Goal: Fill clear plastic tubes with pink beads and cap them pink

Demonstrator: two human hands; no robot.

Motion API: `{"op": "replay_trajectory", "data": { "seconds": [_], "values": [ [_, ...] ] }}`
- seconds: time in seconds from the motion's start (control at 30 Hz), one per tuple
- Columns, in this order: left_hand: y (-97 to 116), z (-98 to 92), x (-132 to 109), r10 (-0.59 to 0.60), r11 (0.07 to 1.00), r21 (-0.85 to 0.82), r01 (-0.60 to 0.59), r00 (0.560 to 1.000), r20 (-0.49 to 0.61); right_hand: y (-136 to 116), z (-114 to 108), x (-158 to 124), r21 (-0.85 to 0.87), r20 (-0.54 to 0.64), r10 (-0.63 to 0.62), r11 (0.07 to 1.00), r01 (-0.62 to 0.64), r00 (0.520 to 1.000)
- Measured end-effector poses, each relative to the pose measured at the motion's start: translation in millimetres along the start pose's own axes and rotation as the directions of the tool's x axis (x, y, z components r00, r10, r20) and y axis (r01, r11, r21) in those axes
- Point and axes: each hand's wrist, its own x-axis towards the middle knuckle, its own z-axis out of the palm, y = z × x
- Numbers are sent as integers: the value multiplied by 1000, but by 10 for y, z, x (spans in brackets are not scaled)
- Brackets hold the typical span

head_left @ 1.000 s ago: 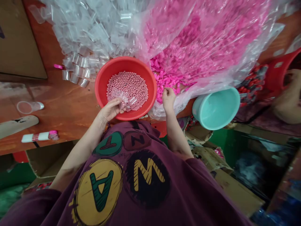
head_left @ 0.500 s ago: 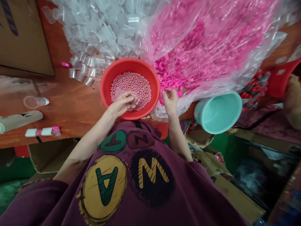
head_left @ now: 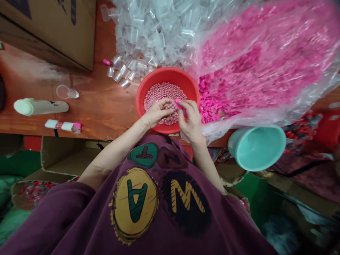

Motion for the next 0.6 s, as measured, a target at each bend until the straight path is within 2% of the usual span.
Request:
{"op": "replay_trajectory", "data": {
  "seconds": [0.17,0.3,0.4,0.6],
  "values": [
    [27,34,-62,19,1000,16,-20,1000,3,-112,36,63,128,-108,143,983,-128,984],
    [56,36,-92,26,999,26,-26,1000,-4,-107,43,72,232,-53,245,946,-226,968],
    [76,58,-126,41,999,29,-41,999,4,-141,-17,70,199,-7,224,955,-218,975],
    [99,170,-195,85,996,27,-86,996,37,-306,-68,33,23,-95,110,994,-108,989]
  ]
}}
